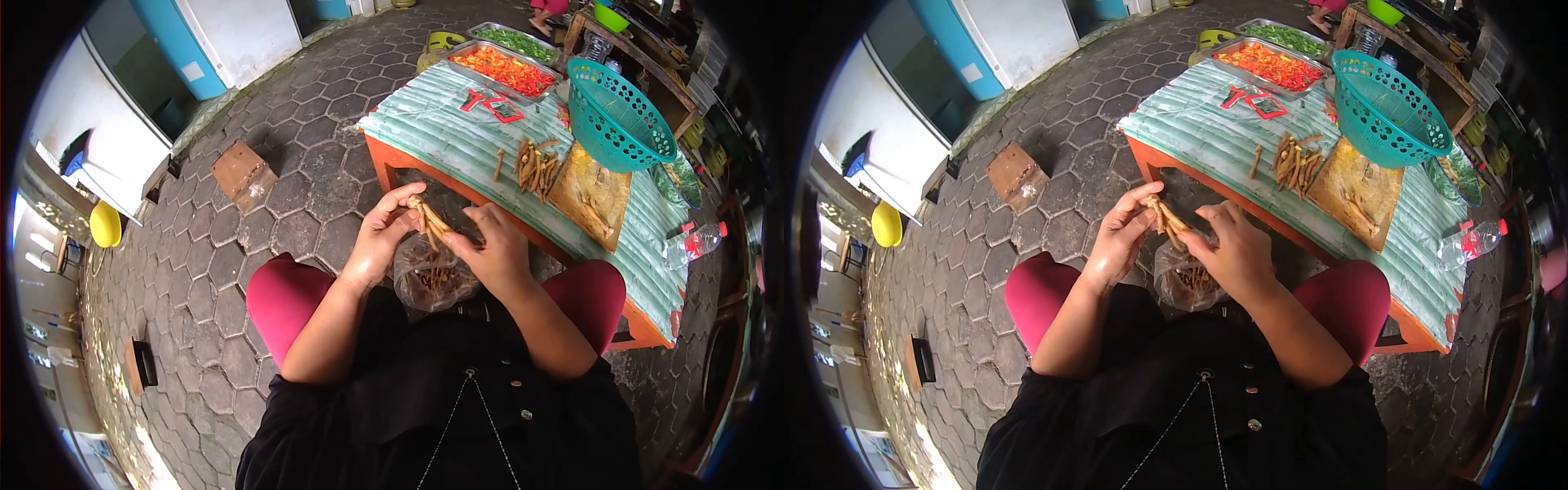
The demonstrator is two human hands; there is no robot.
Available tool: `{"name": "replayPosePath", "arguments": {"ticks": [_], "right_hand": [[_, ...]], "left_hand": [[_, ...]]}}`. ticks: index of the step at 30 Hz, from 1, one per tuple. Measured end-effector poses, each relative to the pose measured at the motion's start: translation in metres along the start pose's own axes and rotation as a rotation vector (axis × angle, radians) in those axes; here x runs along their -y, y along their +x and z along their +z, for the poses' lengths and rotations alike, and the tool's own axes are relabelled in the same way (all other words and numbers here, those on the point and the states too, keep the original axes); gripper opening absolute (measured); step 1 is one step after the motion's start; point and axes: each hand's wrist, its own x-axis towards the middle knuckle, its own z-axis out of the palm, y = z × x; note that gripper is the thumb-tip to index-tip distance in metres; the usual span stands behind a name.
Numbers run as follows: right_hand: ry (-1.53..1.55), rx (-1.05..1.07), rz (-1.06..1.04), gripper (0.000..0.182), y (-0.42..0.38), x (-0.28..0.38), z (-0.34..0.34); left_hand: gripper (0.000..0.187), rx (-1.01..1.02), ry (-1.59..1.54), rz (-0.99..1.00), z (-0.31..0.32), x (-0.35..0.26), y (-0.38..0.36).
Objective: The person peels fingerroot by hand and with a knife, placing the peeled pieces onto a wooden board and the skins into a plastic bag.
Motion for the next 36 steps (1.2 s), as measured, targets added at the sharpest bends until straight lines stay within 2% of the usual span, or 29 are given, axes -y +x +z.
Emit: {"name": "replayPosePath", "arguments": {"ticks": [2,4,6,7,8,9,10,12,15,16,17,18,19,20,21,22,23,25,29,30,31,36], "right_hand": [[0.002,0.002,-0.013,0.030,0.000,0.002,0.007],[0.066,0.116,0.099,0.021,-0.001,-0.001,0.014],[0.094,0.120,0.130,0.018,0.000,-0.004,0.017],[0.122,0.122,0.161,0.015,0.001,-0.006,0.017],[0.121,0.124,0.162,0.015,0.002,-0.005,0.015],[0.198,0.186,0.251,0.014,0.003,-0.004,0.013],[0.276,0.248,0.341,0.013,0.003,-0.003,0.011],[0.372,0.277,0.397,0.013,0.003,-0.008,0.008],[0.532,0.317,0.495,0.014,0.005,-0.013,0.002],[0.599,0.328,0.539,0.014,0.005,-0.014,0.000],[0.598,0.330,0.538,0.014,0.006,-0.015,-0.002],[0.628,0.361,0.578,0.019,0.007,-0.017,-0.004],[0.657,0.393,0.618,0.025,0.008,-0.018,-0.005],[0.656,0.397,0.615,0.025,0.008,-0.020,-0.006],[0.468,0.329,0.459,0.031,0.006,-0.021,-0.005],[0.281,0.258,0.302,0.036,0.005,-0.022,-0.005],[0.282,0.261,0.300,0.036,0.004,-0.024,-0.006],[-0.049,0.184,-0.021,0.044,0.004,-0.028,-0.008],[-0.073,0.206,-0.064,0.049,0.003,-0.022,-0.009],[-0.053,0.268,-0.010,0.051,0.003,-0.018,-0.010],[-0.032,0.330,0.044,0.053,0.003,-0.016,-0.010],[0.017,0.307,0.016,0.054,0.001,-0.012,-0.002]], "left_hand": [[0.035,0.012,-0.053,-0.009,-0.005,0.010,0.002],[0.035,0.027,-0.104,-0.020,-0.002,0.012,0.002],[0.039,-0.100,-0.079,-0.093,0.008,0.012,0.001],[0.039,-0.101,-0.081,-0.093,0.007,0.017,0.002],[0.040,-0.085,0.102,-0.023,0.005,0.024,0.004],[0.041,-0.068,0.285,0.045,0.006,0.026,0.005],[0.041,-0.069,0.283,0.042,0.005,0.027,0.005],[0.042,-0.043,0.427,0.031,0.005,0.025,0.005],[0.041,-0.022,0.456,0.041,0.011,0.019,0.005],[0.041,-0.023,0.455,0.042,0.011,0.020,0.006],[0.037,-0.036,0.313,0.008,0.010,0.023,0.008],[0.034,-0.050,0.170,-0.024,0.009,0.025,0.009],[0.034,-0.054,0.169,-0.021,0.006,0.026,0.010],[0.032,-0.046,0.014,-0.072,0.002,0.025,0.011],[0.029,-0.038,-0.142,-0.122,-0.001,0.024,0.010],[0.029,-0.042,-0.143,-0.120,-0.001,0.022,0.010],[0.031,-0.038,-0.227,-0.147,0.000,0.019,0.010],[0.033,-0.031,-0.311,-0.173,0.002,0.011,0.010],[0.036,0.063,-0.317,-0.218,0.004,0.004,0.007],[0.036,0.091,-0.303,-0.221,0.004,0.004,0.007],[0.036,0.092,-0.304,-0.222,0.004,0.006,0.006],[0.029,0.050,-0.186,-0.225,0.009,0.007,0.004]]}}
